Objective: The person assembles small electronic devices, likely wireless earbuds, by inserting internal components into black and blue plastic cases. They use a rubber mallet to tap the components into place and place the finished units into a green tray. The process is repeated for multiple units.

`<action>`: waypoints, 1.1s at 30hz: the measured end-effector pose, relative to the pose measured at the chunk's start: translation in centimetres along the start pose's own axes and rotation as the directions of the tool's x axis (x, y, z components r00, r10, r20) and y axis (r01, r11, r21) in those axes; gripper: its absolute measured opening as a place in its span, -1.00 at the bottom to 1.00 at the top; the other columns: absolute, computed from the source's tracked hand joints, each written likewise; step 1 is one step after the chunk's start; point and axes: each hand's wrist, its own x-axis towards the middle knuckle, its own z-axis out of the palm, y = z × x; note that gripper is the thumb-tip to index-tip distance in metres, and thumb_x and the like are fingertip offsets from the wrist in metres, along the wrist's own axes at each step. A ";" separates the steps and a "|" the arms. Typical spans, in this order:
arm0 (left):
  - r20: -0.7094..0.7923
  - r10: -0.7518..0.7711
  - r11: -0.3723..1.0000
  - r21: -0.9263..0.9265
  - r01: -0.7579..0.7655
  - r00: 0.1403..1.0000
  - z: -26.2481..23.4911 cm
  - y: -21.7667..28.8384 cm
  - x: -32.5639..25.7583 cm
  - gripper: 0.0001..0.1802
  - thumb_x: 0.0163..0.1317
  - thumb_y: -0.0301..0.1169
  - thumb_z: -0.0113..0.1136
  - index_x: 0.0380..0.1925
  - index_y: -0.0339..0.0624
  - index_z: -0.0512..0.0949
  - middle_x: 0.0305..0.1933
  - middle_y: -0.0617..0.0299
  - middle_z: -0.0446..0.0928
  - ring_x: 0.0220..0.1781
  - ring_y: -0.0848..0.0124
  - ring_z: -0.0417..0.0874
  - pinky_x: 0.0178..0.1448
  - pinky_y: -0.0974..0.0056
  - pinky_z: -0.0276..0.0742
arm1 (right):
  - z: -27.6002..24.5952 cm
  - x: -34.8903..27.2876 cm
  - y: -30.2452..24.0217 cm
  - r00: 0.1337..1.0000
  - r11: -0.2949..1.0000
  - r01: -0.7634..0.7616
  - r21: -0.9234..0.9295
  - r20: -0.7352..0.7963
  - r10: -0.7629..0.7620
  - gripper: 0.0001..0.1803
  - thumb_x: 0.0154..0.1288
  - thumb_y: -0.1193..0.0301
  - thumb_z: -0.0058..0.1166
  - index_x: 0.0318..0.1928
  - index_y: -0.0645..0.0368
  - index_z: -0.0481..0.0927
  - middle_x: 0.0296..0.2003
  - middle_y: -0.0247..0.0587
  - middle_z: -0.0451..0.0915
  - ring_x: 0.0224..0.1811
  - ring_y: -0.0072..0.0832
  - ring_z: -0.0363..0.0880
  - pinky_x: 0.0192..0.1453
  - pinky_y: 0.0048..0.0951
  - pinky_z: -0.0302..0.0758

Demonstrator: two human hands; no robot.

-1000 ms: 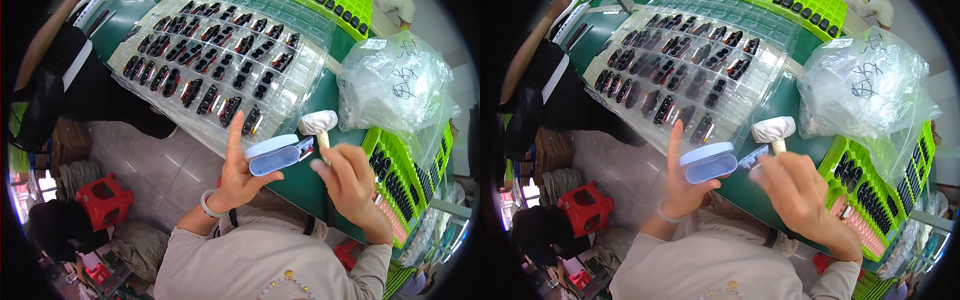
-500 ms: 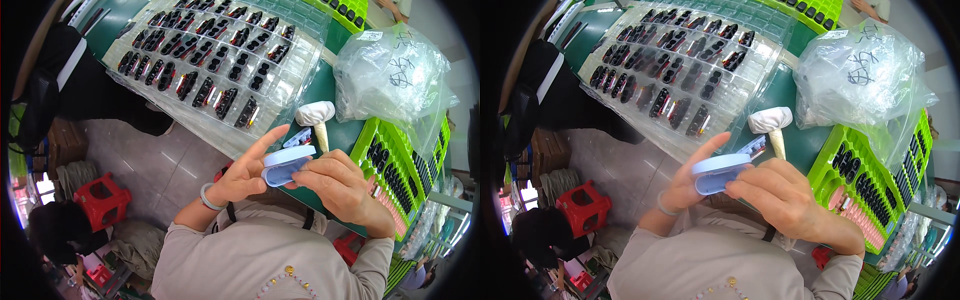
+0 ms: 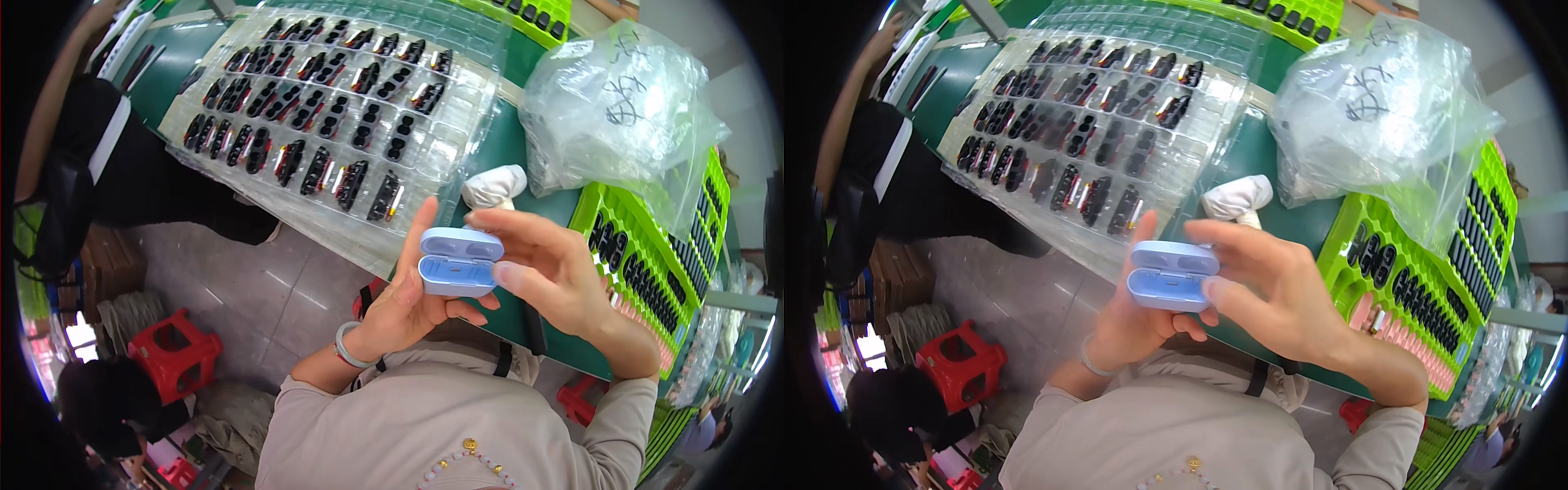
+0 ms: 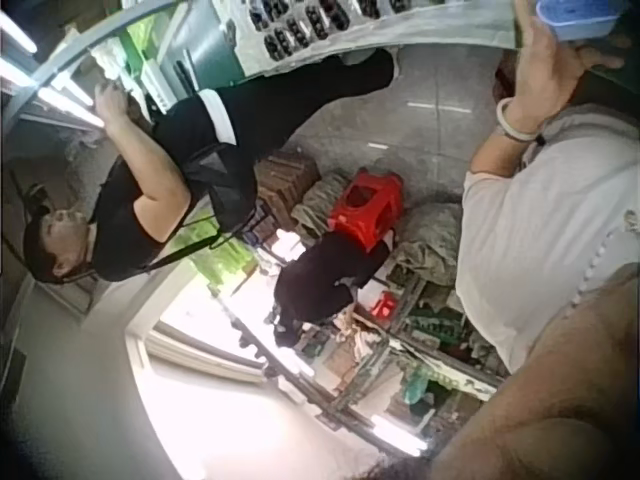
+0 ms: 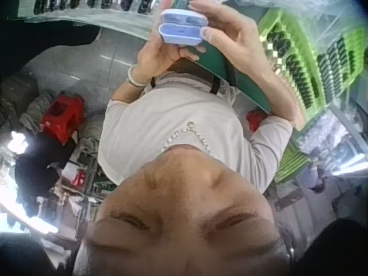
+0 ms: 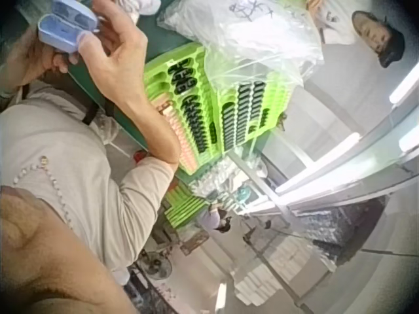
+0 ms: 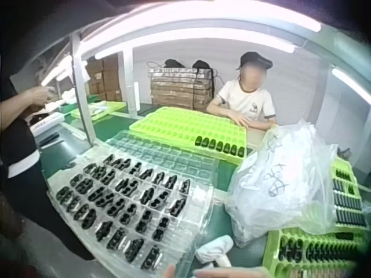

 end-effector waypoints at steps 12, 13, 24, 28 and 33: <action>0.005 -0.197 0.978 -0.062 0.197 0.980 -1.8 -1.9 0.3 -0.11 0.29 0.13 -0.21 0.31 0.28 -0.58 0.28 -0.02 0.09 0.08 0.18 0.47 0.13 0.13 0.42 | -0.6 0.1 -0.9 0.945 0.930 -0.324 0.176 0.013 0.327 -0.65 0.06 0.72 -0.04 -0.07 0.52 0.48 -0.26 -0.07 0.59 -0.27 -0.51 0.57 -0.17 -0.50 0.54; -0.013 -0.199 0.978 -0.060 0.198 0.980 -1.6 -1.9 0.3 -0.14 0.29 0.14 -0.23 0.31 0.26 -0.54 0.25 -0.01 0.12 0.06 0.18 0.48 0.11 0.13 0.43 | -0.5 0.1 -0.8 0.948 0.930 -0.311 0.197 -0.004 0.318 -0.66 0.03 0.73 -0.05 -0.10 0.54 0.49 -0.32 -0.07 0.60 -0.34 -0.52 0.56 -0.25 -0.52 0.55; -0.375 -0.155 0.980 0.062 0.191 0.914 1.0 -1.7 1.1 -0.29 0.27 0.25 -0.42 0.26 0.06 -0.05 -0.06 0.06 0.43 -0.21 0.21 0.61 -0.13 0.20 0.58 | -0.8 0.1 0.2 0.934 0.911 -0.339 0.234 -0.036 0.356 -0.63 0.04 0.70 -0.02 -0.06 0.54 0.45 -0.23 -0.05 0.59 -0.23 -0.50 0.57 -0.11 -0.51 0.54; -0.404 -0.225 0.969 0.003 0.247 0.887 0.8 -1.6 1.4 -0.29 0.29 0.24 -0.43 0.28 0.06 -0.01 -0.10 0.06 0.50 -0.27 0.20 0.65 -0.21 0.21 0.63 | -0.9 0.1 0.3 0.930 0.905 -0.347 0.246 -0.031 0.365 -0.64 0.05 0.70 -0.02 -0.07 0.53 0.47 -0.26 -0.07 0.59 -0.25 -0.52 0.56 -0.11 -0.52 0.52; -0.288 -0.212 0.977 -0.031 0.213 0.934 1.4 -1.1 1.1 -0.25 0.32 0.08 -0.23 0.37 0.24 -0.30 0.03 -0.02 0.40 -0.25 0.05 0.63 -0.28 0.17 0.66 | -0.9 -0.3 0.5 0.952 0.954 -0.293 0.058 -0.071 0.297 -0.67 0.09 0.70 0.02 -0.06 0.48 0.48 -0.21 -0.09 0.59 -0.16 -0.50 0.57 -0.03 -0.49 0.51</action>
